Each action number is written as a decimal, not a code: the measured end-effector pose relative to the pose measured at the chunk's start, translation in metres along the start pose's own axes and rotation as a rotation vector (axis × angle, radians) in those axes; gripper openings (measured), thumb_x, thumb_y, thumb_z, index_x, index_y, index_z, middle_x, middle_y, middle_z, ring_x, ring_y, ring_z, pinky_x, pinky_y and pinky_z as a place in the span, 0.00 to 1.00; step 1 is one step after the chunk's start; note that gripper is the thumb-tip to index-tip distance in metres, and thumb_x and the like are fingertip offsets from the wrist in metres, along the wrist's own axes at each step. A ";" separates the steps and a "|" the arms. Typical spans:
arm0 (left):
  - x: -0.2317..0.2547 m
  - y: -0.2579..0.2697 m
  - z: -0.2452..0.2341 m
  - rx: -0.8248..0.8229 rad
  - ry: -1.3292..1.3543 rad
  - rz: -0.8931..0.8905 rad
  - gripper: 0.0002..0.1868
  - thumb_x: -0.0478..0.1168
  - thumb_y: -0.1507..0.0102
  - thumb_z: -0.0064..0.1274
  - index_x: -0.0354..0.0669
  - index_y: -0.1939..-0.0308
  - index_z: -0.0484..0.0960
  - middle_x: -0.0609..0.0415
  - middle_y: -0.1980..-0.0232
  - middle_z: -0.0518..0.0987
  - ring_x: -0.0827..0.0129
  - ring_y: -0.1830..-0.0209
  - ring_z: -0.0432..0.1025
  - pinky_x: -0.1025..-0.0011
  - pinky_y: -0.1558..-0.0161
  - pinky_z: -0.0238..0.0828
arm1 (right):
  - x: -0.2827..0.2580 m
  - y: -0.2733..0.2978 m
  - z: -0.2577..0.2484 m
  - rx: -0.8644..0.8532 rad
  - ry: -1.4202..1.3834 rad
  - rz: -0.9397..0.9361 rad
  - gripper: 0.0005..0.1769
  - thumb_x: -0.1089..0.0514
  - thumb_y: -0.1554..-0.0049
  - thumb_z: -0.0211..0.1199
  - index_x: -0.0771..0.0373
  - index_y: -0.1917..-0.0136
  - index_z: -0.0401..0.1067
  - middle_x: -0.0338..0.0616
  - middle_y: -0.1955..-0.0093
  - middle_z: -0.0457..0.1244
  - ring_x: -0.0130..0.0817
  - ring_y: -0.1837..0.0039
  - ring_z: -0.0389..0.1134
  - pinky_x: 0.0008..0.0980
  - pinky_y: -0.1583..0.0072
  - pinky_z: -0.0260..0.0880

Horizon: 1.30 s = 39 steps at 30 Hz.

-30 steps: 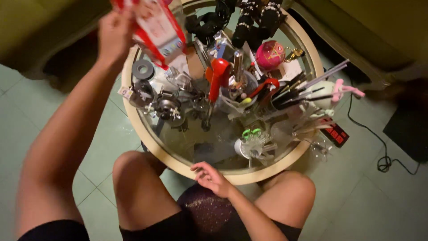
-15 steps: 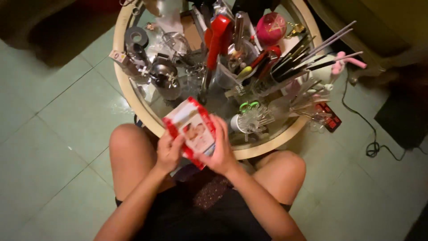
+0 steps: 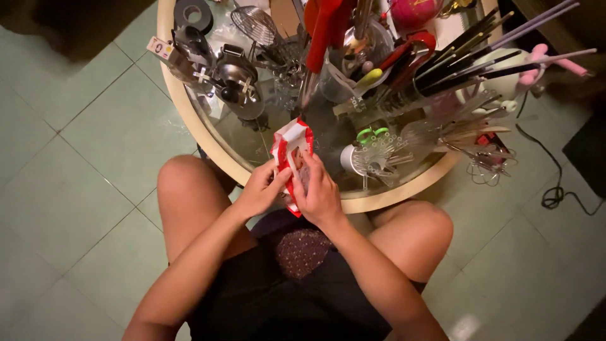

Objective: Cleaning individual nail art sample sticks with a wet wipe.

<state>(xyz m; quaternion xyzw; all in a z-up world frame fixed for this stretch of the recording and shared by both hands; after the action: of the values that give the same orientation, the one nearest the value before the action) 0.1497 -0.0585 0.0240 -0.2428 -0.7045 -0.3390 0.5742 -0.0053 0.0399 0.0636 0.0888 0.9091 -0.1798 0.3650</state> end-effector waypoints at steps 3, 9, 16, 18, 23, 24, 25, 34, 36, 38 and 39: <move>-0.007 -0.003 -0.002 0.070 0.144 -0.052 0.19 0.48 0.27 0.46 0.36 0.40 0.78 0.55 0.56 0.80 0.74 0.57 0.71 0.73 0.53 0.72 | 0.022 0.006 0.004 -0.199 -0.233 0.536 0.26 0.52 0.34 0.44 0.61 0.24 0.57 0.58 0.50 0.70 0.50 0.48 0.74 0.43 0.44 0.75; 0.026 -0.002 -0.018 0.184 0.795 -0.051 0.24 0.43 0.30 0.42 0.40 0.31 0.64 0.53 0.38 0.76 0.70 0.41 0.72 0.69 0.37 0.68 | 0.052 0.013 0.000 -0.019 -0.506 0.352 0.20 0.53 0.25 0.43 0.65 0.28 0.65 0.55 0.45 0.72 0.43 0.44 0.74 0.39 0.41 0.73; 0.019 0.009 -0.021 0.213 0.633 -0.027 0.26 0.41 0.28 0.44 0.40 0.28 0.57 0.48 0.34 0.69 0.66 0.33 0.66 0.67 0.32 0.63 | 0.002 -0.014 -0.014 0.067 -0.424 0.220 0.38 0.58 0.39 0.63 0.65 0.22 0.49 0.56 0.32 0.60 0.45 0.33 0.65 0.43 0.32 0.64; 0.023 0.007 -0.018 0.206 0.400 -0.081 0.27 0.42 0.29 0.44 0.44 0.28 0.55 0.50 0.35 0.70 0.68 0.38 0.66 0.69 0.37 0.65 | -0.016 -0.024 -0.027 0.230 0.141 -0.138 0.38 0.54 0.45 0.72 0.60 0.27 0.58 0.57 0.28 0.55 0.55 0.29 0.58 0.48 0.26 0.53; 0.021 0.004 -0.009 0.143 0.382 -0.002 0.25 0.43 0.26 0.42 0.42 0.27 0.55 0.49 0.33 0.70 0.69 0.34 0.64 0.70 0.32 0.60 | -0.013 -0.020 -0.018 0.113 0.136 -0.196 0.19 0.55 0.50 0.73 0.51 0.46 0.73 0.41 0.43 0.65 0.43 0.39 0.65 0.45 0.35 0.54; 0.021 0.003 -0.008 0.159 0.385 -0.002 0.26 0.43 0.26 0.41 0.42 0.27 0.55 0.50 0.33 0.70 0.69 0.34 0.64 0.70 0.33 0.61 | -0.007 -0.018 -0.013 0.089 0.106 -0.191 0.12 0.57 0.47 0.73 0.52 0.51 0.74 0.33 0.48 0.67 0.36 0.42 0.67 0.44 0.36 0.56; 0.016 0.001 -0.007 0.159 0.386 -0.003 0.26 0.43 0.26 0.41 0.42 0.27 0.55 0.50 0.33 0.70 0.69 0.34 0.64 0.70 0.33 0.61 | -0.003 -0.017 -0.012 0.087 0.107 -0.191 0.12 0.57 0.47 0.73 0.52 0.51 0.74 0.33 0.48 0.67 0.36 0.42 0.67 0.44 0.36 0.56; 0.018 0.002 -0.011 0.292 0.354 0.031 0.24 0.44 0.25 0.39 0.41 0.27 0.56 0.48 0.34 0.71 0.67 0.35 0.65 0.69 0.32 0.61 | -0.009 -0.023 -0.025 -0.140 -0.181 -0.266 0.10 0.63 0.45 0.67 0.60 0.50 0.71 0.42 0.52 0.67 0.43 0.49 0.68 0.42 0.44 0.65; 0.025 0.001 -0.009 0.237 0.252 0.097 0.25 0.44 0.24 0.38 0.40 0.25 0.53 0.47 0.30 0.67 0.66 0.31 0.62 0.68 0.30 0.58 | -0.007 -0.023 -0.022 -0.108 -0.248 -0.156 0.10 0.64 0.41 0.66 0.62 0.45 0.74 0.45 0.51 0.69 0.43 0.51 0.71 0.39 0.45 0.70; 0.030 0.002 -0.006 0.219 0.243 0.067 0.25 0.44 0.24 0.37 0.40 0.25 0.53 0.47 0.30 0.67 0.67 0.31 0.63 0.68 0.30 0.59 | -0.006 -0.020 -0.018 -0.090 -0.277 -0.056 0.11 0.64 0.41 0.65 0.63 0.44 0.74 0.46 0.52 0.70 0.39 0.54 0.72 0.35 0.49 0.73; 0.033 0.004 -0.004 0.200 0.235 0.037 0.26 0.44 0.24 0.37 0.40 0.25 0.52 0.47 0.30 0.68 0.67 0.32 0.64 0.69 0.31 0.60 | -0.005 -0.018 -0.016 -0.072 -0.305 0.043 0.12 0.64 0.41 0.65 0.64 0.43 0.75 0.47 0.53 0.70 0.35 0.57 0.73 0.32 0.52 0.75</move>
<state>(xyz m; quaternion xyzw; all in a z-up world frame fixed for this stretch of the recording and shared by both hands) 0.1476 -0.0607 0.0572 -0.1559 -0.6583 -0.2824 0.6802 -0.0171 0.0292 0.0829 0.0668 0.8469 -0.1507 0.5055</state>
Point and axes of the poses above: each hand's wrist, its own y-axis away from the middle knuckle, its own z-axis out of the palm, x = y × z, the point moved 1 cm from there along -y, towards the middle knuckle
